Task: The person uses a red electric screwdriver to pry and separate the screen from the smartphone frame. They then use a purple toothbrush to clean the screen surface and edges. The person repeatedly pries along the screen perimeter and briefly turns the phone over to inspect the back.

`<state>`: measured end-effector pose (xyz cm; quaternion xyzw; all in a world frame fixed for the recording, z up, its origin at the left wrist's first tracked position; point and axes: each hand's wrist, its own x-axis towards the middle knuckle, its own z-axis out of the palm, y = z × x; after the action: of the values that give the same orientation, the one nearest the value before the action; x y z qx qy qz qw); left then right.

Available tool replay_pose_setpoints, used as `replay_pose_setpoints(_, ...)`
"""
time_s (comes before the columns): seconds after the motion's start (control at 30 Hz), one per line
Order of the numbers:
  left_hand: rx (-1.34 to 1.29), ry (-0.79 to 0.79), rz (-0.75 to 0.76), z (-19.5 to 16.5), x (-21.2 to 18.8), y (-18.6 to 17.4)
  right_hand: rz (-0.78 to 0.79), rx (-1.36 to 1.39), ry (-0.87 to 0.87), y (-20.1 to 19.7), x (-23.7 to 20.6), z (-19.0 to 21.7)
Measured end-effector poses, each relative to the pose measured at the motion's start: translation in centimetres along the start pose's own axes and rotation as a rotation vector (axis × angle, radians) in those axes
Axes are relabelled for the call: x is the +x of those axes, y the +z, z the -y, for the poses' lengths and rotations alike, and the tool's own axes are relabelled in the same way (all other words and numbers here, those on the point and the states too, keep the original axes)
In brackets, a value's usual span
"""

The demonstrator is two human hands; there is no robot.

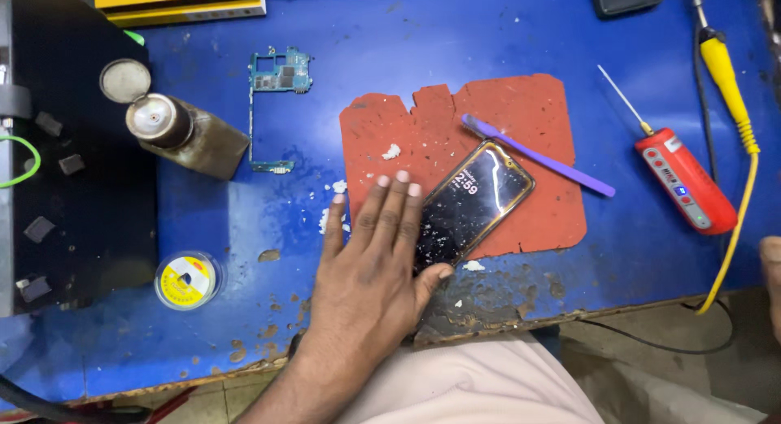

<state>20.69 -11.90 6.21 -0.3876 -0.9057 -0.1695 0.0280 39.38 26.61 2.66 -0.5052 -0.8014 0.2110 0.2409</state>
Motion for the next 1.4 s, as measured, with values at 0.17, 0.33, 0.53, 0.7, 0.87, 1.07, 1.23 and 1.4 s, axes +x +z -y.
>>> replay_pose_setpoints(0.17,-0.044,0.090,0.013,-2.3,-0.6,0.5,0.030,-0.049,0.045,0.5,1.1,-0.5)
replay_pose_setpoints(0.33,-0.092,0.225,0.077,-5.2,-1.3,1.1,0.048,-0.043,0.069,0.7,0.6,-0.3)
replay_pose_setpoints(0.53,-0.155,0.320,0.026,-5.4,-1.8,1.4,0.057,-0.038,0.063,-0.4,0.8,-0.3)
replay_pose_setpoints(0.7,-0.151,0.256,0.019,-4.4,-2.1,1.5,0.069,-0.042,0.061,0.0,1.2,-1.2)
replay_pose_setpoints(0.87,0.000,0.037,0.008,-1.9,-1.3,-0.2,0.083,-0.069,0.044,0.6,1.4,-1.4)
replay_pose_setpoints(1.07,-0.047,-0.081,-0.085,-1.6,-1.1,-1.4,0.090,-0.146,-0.165,1.3,0.9,0.9)
replay_pose_setpoints(1.23,-0.211,-0.051,-0.097,-2.3,-1.1,-0.5,0.152,-0.103,-0.939,0.9,-1.2,7.6)
replay_pose_setpoints(1.4,-0.328,-0.058,-0.107,0.3,-1.9,-2.2,0.271,-0.289,-1.126,2.5,-4.8,18.3)
